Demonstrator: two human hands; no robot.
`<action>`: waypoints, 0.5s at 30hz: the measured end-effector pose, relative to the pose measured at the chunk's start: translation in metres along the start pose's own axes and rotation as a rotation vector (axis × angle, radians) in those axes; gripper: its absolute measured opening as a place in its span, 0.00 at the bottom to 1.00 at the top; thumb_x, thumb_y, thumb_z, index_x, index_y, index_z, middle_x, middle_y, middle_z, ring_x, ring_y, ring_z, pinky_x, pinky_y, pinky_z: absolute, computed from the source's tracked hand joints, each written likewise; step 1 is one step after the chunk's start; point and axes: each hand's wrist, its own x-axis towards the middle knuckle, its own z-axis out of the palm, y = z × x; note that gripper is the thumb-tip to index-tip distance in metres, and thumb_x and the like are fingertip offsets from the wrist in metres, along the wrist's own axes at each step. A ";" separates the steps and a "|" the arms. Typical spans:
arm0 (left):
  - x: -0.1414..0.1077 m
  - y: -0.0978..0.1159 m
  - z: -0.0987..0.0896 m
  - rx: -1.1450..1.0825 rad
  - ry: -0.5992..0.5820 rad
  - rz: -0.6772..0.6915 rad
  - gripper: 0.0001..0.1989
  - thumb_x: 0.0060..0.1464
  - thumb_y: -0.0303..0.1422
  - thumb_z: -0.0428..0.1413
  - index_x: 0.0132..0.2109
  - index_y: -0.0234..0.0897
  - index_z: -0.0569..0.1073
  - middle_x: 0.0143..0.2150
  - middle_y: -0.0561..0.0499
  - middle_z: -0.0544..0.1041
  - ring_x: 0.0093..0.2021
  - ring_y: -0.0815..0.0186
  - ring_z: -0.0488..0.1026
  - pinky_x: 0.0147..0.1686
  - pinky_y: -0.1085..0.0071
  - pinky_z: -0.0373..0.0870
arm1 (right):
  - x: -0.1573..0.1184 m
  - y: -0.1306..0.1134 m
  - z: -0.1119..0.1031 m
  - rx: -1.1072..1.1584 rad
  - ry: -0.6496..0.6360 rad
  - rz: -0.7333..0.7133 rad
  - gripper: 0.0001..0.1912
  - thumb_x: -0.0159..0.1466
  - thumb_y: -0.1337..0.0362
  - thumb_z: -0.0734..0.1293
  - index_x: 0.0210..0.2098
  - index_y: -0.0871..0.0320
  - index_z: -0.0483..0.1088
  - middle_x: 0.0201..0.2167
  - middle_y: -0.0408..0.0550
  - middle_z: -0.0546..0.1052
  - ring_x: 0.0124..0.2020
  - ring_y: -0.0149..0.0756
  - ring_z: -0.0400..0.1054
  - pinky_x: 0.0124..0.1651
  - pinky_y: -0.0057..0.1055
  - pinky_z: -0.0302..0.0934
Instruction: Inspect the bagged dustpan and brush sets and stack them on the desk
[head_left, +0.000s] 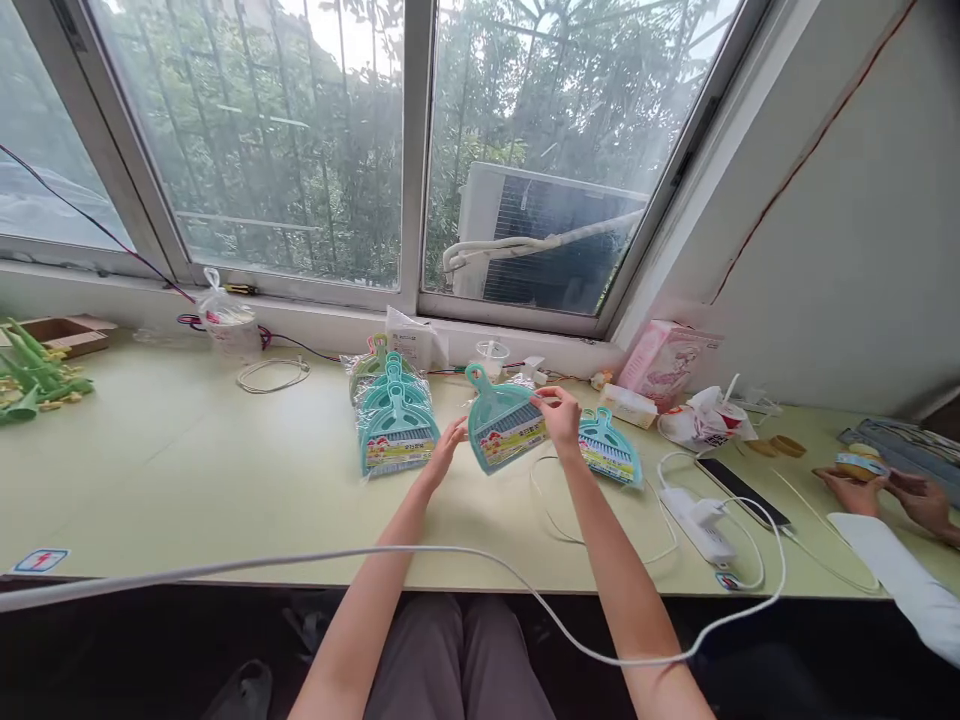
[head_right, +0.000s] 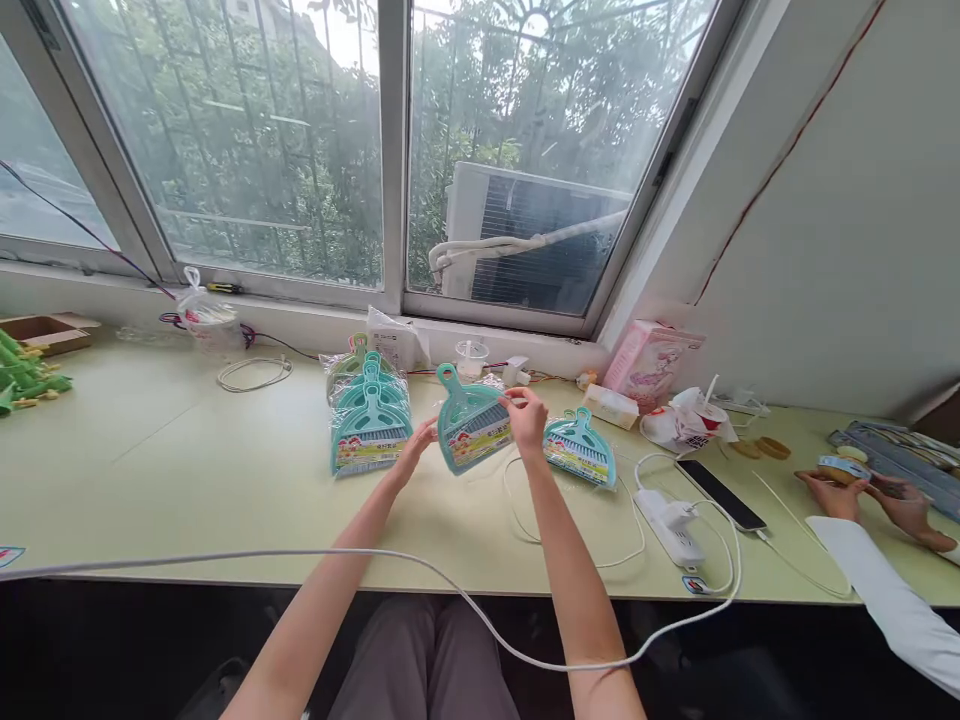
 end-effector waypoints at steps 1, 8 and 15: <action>0.000 0.001 -0.003 -0.032 0.028 -0.010 0.30 0.58 0.53 0.51 0.60 0.39 0.68 0.56 0.41 0.75 0.56 0.54 0.72 0.58 0.56 0.65 | -0.012 -0.004 0.021 0.022 -0.042 0.002 0.17 0.60 0.50 0.67 0.35 0.58 0.75 0.35 0.52 0.80 0.29 0.39 0.70 0.37 0.34 0.61; -0.003 0.011 -0.010 0.075 0.443 0.217 0.24 0.58 0.48 0.54 0.56 0.37 0.70 0.55 0.41 0.75 0.57 0.53 0.71 0.57 0.59 0.66 | -0.117 -0.002 0.117 -0.132 -0.004 -0.324 0.13 0.69 0.59 0.59 0.47 0.57 0.70 0.50 0.58 0.74 0.53 0.46 0.66 0.51 0.41 0.58; -0.009 0.020 -0.001 0.096 0.706 0.341 0.25 0.63 0.48 0.51 0.61 0.41 0.65 0.62 0.41 0.69 0.61 0.57 0.67 0.60 0.61 0.62 | -0.118 0.008 0.122 0.169 -0.308 0.012 0.15 0.68 0.55 0.58 0.35 0.57 0.71 0.30 0.47 0.78 0.28 0.35 0.70 0.40 0.33 0.60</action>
